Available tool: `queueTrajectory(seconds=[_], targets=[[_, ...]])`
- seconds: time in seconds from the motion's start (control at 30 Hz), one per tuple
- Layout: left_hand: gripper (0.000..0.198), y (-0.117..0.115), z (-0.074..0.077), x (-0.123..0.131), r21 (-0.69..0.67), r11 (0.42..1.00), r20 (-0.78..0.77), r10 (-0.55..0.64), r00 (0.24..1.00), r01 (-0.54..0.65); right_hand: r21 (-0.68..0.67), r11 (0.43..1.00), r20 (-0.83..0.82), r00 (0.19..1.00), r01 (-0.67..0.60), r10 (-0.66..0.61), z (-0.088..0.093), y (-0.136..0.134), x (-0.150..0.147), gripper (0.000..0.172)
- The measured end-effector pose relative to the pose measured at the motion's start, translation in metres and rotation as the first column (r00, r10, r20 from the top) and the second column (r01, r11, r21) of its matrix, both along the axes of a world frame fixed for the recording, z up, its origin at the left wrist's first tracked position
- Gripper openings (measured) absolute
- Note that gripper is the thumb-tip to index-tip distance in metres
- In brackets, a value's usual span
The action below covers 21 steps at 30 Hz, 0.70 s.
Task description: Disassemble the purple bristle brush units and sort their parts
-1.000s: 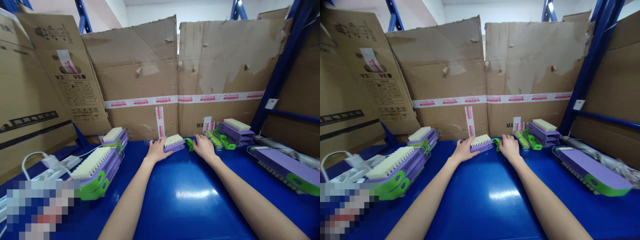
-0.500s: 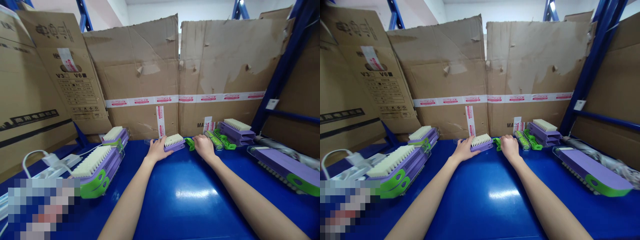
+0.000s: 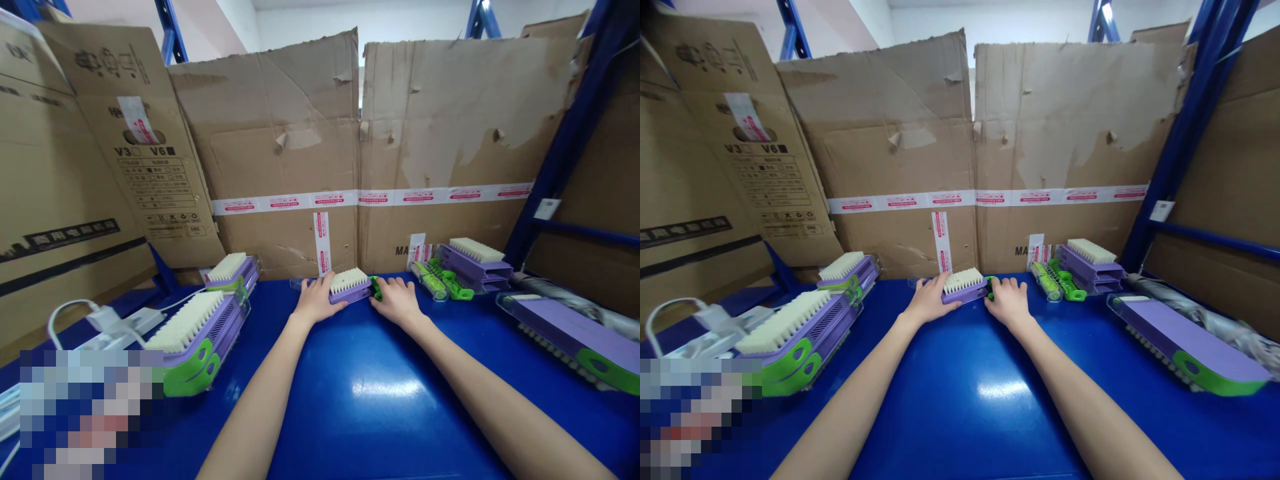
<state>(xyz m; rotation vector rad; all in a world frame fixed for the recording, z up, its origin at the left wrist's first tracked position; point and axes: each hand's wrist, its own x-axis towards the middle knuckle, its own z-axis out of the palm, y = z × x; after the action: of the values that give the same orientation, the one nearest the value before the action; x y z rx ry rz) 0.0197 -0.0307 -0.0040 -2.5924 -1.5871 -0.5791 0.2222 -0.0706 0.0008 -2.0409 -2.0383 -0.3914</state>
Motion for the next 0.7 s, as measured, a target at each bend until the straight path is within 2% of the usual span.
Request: queueTrajectory(seconds=[0.13, 0.23, 0.33, 0.43, 0.5, 0.6, 0.7], targets=[[0.079, 0.0, 0.001, 0.0, -0.006, 1.0, 0.005, 0.003, 1.0, -0.003, 0.085, 0.996, -0.061, 0.998, 0.027, -0.022, 0.016, -0.003, 0.002, 0.037], [0.079, -0.001, 0.001, 0.0, -0.009, 1.0, 0.009, 0.002, 1.0, -0.002, 0.056, 0.994, -0.12, 0.989, 0.094, -0.087, 0.03, -0.006, 0.009, 0.04], [0.078, 0.0, 0.001, 0.0, -0.007, 1.0, 0.006, 0.001, 1.0, -0.001, 0.02, 0.989, -0.159, 0.977, 0.147, -0.142, 0.036, -0.009, 0.014, 0.041], [0.077, 0.0, 0.001, 0.001, -0.007, 1.0, 0.006, 0.0, 1.0, 0.0, -0.01, 0.996, -0.14, 0.986, 0.09, -0.09, 0.032, -0.01, 0.011, 0.037], [0.077, 0.0, 0.001, 0.001, -0.006, 1.0, 0.005, 0.004, 1.0, -0.004, -0.084, 0.996, -0.096, 0.994, 0.039, -0.048, 0.028, -0.012, 0.006, 0.036], [0.077, 0.0, 0.001, 0.001, -0.004, 1.0, -0.006, 0.015, 1.0, -0.015, -0.224, 0.974, -0.057, 0.998, -0.013, 0.0, 0.022, -0.015, -0.002, 0.036], [0.078, 0.0, 0.0, 0.001, 0.002, 1.0, -0.004, 0.013, 1.0, -0.013, -0.282, 0.954, -0.05, 0.994, -0.104, 0.093, 0.021, -0.022, -0.014, 0.034]])
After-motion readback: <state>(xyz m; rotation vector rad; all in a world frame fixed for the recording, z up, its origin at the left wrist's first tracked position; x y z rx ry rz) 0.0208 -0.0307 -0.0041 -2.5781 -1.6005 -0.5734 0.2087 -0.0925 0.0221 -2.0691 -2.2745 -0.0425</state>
